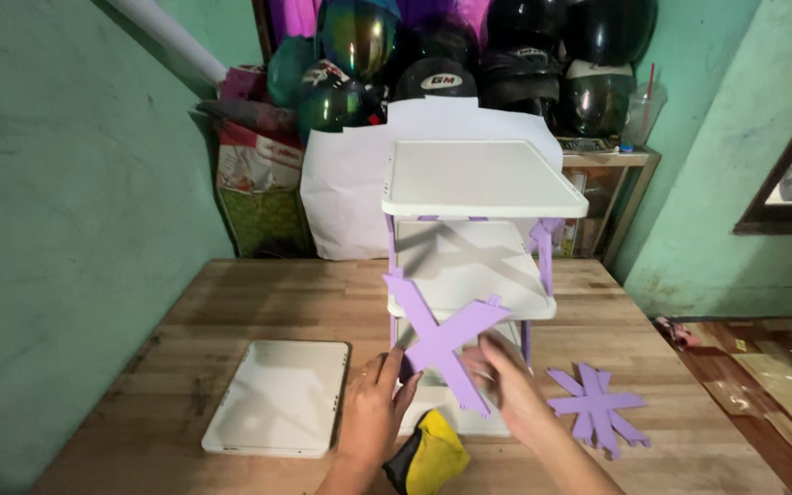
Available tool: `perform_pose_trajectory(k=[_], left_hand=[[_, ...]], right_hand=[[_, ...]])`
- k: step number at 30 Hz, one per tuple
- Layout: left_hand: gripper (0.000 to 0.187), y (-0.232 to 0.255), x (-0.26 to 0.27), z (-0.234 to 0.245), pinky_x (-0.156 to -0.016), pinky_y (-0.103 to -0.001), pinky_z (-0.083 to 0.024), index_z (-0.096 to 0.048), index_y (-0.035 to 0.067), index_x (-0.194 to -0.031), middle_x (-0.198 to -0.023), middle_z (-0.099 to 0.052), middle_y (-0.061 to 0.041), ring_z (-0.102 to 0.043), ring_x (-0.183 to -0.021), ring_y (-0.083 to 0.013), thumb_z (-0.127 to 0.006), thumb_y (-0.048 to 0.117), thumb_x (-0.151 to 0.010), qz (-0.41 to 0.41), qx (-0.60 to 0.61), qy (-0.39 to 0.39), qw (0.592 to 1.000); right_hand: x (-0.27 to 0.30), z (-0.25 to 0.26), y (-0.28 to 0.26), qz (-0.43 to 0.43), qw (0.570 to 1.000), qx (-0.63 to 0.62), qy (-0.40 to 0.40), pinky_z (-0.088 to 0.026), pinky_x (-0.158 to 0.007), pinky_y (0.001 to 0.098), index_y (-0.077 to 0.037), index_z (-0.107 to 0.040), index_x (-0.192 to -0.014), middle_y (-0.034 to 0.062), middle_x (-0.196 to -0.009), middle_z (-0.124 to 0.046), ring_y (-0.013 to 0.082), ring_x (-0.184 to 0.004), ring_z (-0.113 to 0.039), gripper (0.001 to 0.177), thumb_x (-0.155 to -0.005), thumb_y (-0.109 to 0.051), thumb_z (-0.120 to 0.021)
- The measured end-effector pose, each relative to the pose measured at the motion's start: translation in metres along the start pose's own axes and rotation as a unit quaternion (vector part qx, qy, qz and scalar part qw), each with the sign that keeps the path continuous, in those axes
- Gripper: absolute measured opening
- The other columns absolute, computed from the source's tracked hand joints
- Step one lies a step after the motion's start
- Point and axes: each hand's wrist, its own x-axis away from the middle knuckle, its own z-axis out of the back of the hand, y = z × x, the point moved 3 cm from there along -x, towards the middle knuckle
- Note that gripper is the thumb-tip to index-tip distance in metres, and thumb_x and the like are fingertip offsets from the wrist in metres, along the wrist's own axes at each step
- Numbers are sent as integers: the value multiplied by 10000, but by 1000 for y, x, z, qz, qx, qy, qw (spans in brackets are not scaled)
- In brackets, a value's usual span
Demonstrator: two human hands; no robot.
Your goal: The person assembles a multi-tiered plastic shelf by inserting purple X-shaped supports between white trays. They wipe the supports with a yellow cloth before fitting them into place and then stack additional trays on top.
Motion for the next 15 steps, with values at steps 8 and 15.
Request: perform_pose_trajectory(k=[8, 15], left_hand=[[429, -33, -9, 32, -587, -396, -563, -642, 8, -1228, -916, -689, -158, -677, -669, -292, -758, 189, -856, 144, 54, 47, 987], [427, -35, -14, 40, -573, -383, -547, -635, 4, -1217, -866, -665, -139, -652, -662, -270, -765, 193, -856, 131, 55, 62, 988]], right_hand=[[-66, -79, -8, 41, 979, -194, 53, -574, -929, 458, -96, -396, -1373, 147, -1322, -579, 291, -1126, -642, 494, -953, -192, -637], [-92, -42, 0, 25, 984, -141, 104, -594, -947, 519, -25, -397, -1319, 165, -1240, -608, 367, -1123, -649, 393, -957, -49, -547]])
